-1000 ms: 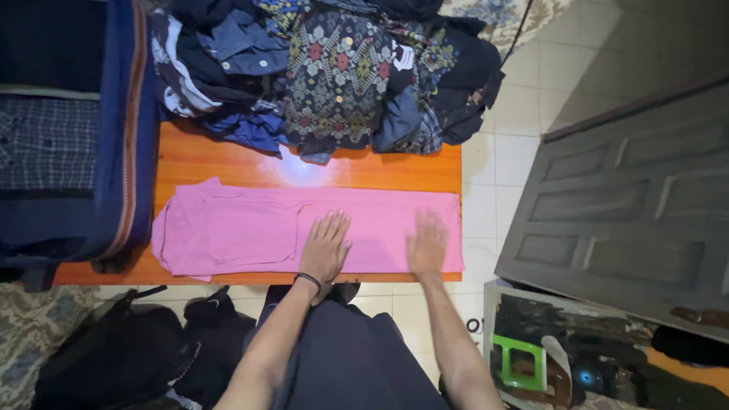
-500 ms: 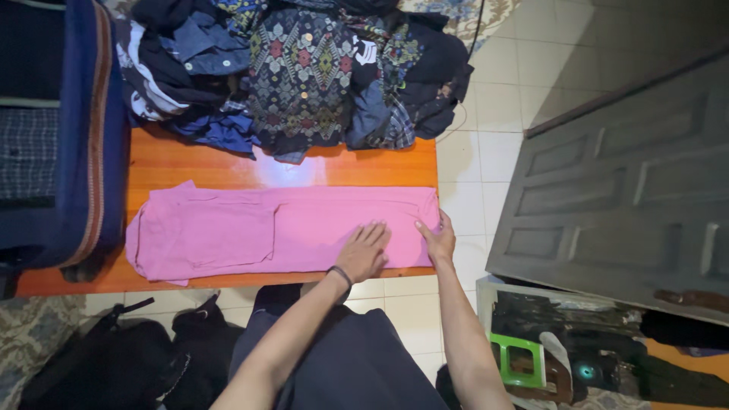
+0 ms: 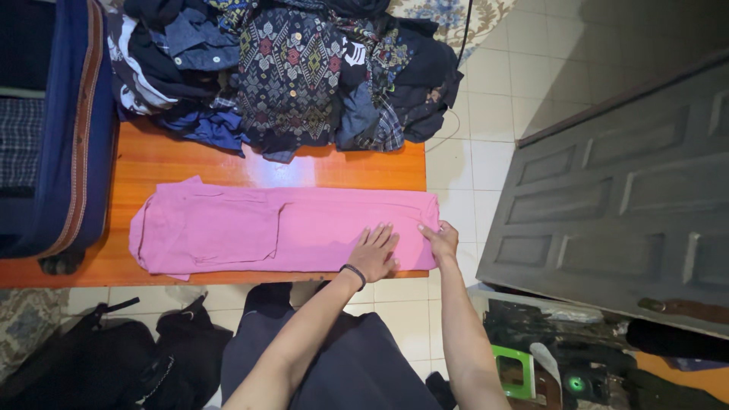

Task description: The person folds a pink shirt and a patterned shirt by hand on a wooden surface and places them into a suitcase.

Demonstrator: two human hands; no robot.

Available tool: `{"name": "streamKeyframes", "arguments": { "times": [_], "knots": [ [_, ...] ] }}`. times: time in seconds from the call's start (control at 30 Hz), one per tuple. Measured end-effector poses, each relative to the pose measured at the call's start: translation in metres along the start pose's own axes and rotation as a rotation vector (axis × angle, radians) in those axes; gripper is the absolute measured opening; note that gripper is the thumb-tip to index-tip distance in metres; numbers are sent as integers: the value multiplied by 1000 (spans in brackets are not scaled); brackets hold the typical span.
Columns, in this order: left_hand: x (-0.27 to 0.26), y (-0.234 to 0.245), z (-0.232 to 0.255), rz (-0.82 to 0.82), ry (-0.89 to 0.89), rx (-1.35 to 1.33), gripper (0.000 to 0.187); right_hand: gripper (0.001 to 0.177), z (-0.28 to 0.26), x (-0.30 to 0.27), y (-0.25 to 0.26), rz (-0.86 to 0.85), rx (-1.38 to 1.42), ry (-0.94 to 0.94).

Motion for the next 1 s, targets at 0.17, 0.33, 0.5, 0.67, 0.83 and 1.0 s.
{"name": "streamKeyframes", "arguments": {
  "times": [0.17, 0.33, 0.5, 0.67, 0.83, 1.0],
  "knots": [
    [1, 9, -1, -15, 8, -141, 66, 51, -18, -10, 1, 184, -390, -12],
    [2, 16, 0, 12, -44, -190, 52, 47, -53, -36, -10, 277, -696, 102],
    [7, 19, -4, 9, -50, -229, 38, 36, -89, -62, -29, 301, -775, 149],
    [28, 10, -18, 105, 59, -641, 39, 28, -113, -82, -53, 264, -855, 241],
    [68, -18, -47, 193, 105, -1131, 52, 37, -124, -101, -105, 43, -966, 198],
    [64, -36, -79, 117, 153, -1466, 47, 37, -92, -108, -130, -273, -611, 269]
  ]
}}
Point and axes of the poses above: each hand's wrist, its own x-axis towards the middle knuckle, its own y-axis out of the back of the hand, z = x × y, the point moved 2 cm from there along x, towards the middle knuckle, and after that the axes turned 10 degrees about -z, right-handed, at the moved point
